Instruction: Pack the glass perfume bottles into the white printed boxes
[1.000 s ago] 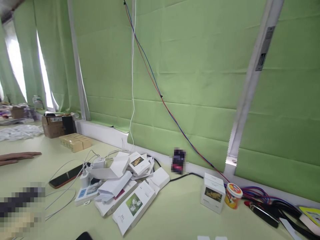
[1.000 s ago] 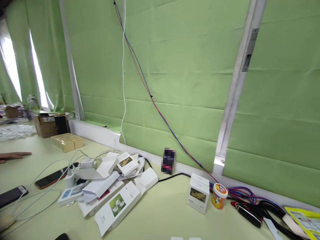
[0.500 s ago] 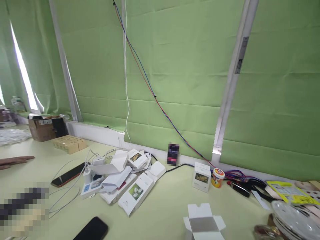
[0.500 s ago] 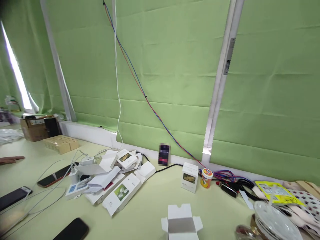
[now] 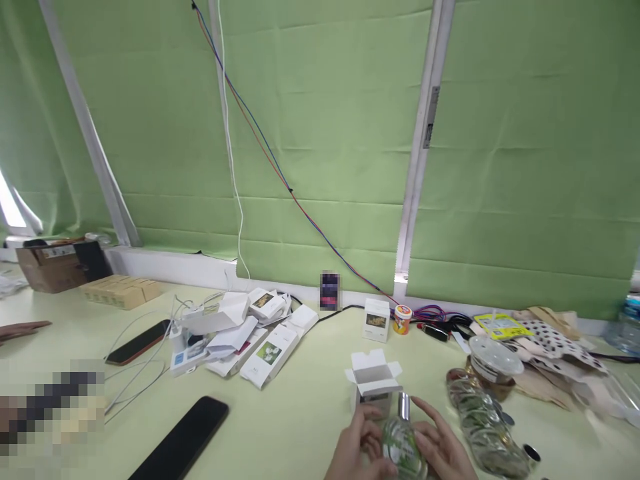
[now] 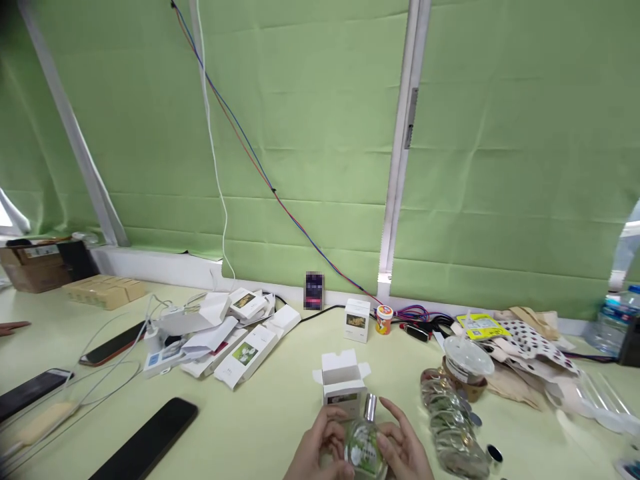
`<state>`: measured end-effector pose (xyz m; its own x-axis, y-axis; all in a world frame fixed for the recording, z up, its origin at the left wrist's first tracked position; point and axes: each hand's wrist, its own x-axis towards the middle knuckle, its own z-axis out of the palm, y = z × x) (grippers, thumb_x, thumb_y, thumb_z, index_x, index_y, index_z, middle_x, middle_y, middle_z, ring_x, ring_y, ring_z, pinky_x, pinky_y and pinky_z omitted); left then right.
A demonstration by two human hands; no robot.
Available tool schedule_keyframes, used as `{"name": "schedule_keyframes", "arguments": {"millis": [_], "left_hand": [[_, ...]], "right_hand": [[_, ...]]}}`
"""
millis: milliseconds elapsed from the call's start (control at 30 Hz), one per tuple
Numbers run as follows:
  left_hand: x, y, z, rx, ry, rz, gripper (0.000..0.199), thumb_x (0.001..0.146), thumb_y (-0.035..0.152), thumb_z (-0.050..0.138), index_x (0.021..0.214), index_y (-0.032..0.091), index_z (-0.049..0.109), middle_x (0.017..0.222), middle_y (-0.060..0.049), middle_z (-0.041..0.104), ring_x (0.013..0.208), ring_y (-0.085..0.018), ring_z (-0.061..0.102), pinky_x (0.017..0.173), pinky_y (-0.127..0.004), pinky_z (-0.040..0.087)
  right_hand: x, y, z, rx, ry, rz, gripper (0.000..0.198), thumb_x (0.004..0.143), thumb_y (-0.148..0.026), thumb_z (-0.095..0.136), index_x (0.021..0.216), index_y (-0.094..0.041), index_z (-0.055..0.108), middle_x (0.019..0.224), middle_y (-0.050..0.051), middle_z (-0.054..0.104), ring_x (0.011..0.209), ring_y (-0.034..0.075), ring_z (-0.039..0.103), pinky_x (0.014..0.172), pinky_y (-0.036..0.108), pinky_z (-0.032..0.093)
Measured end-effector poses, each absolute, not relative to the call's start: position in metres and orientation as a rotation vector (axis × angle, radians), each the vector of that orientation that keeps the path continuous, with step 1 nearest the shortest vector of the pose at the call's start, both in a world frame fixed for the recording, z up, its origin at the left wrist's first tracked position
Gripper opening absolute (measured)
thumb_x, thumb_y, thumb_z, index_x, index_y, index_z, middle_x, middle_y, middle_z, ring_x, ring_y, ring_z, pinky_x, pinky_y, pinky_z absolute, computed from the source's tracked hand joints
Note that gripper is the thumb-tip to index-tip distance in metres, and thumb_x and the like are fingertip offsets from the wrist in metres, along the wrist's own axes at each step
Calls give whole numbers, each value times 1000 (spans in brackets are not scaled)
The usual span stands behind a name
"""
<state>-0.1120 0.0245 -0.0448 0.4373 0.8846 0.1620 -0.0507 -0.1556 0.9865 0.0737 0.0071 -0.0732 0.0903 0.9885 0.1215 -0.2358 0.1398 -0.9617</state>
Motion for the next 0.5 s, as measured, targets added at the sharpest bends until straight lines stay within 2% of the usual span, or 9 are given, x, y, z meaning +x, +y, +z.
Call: {"name": "schedule_keyframes", "arguments": {"millis": [133,200,267,333,400,500], "left_hand": [[-117,14,-35,1644,926,1385,30,85,49,55,86,20,50,69,2,50,66,-15,48,64,-26,39],[-120,15,-30,1606,1080,1586,26,87,46,52,81,21,49,72,1,47,69,-16,48,68,-28,40],[-125,19,-27,1569,1189,1691,23,84,43,57,90,21,49,84,-1,51,80,-20,51,76,-31,42],[-130,26,-25,1596,1216,1677,38,78,36,66,107,21,47,106,-6,52,103,-25,51,92,-37,39],[-135,35,-26,1677,1163,1547,59,71,26,71,121,23,40,126,-9,47,121,-28,42,104,-41,32],[-138,46,-29,1709,1065,1317,75,72,14,68,134,25,27,127,-10,50,122,-26,46,105,-42,32]], "right_hand": [[72,6,-71,-945,-992,1189,72,68,-61,67,124,-22,44,72,2,68,72,23,66,65,31,48],[72,7,-72,-961,-992,1175,71,68,-60,69,122,-22,43,71,1,67,66,21,66,64,31,47],[73,8,-75,-977,-1006,1135,70,67,-60,70,120,-23,43,75,1,67,62,20,66,62,31,47],[74,10,-77,-977,-1025,1088,70,66,-62,70,119,-24,44,82,3,67,63,20,67,63,30,48],[76,13,-79,-974,-1050,1048,70,64,-62,71,118,-24,46,83,3,66,64,20,68,63,29,48],[80,16,-80,-990,-1101,1006,68,64,-63,70,115,-23,51,85,4,67,66,19,68,65,29,49]]}}
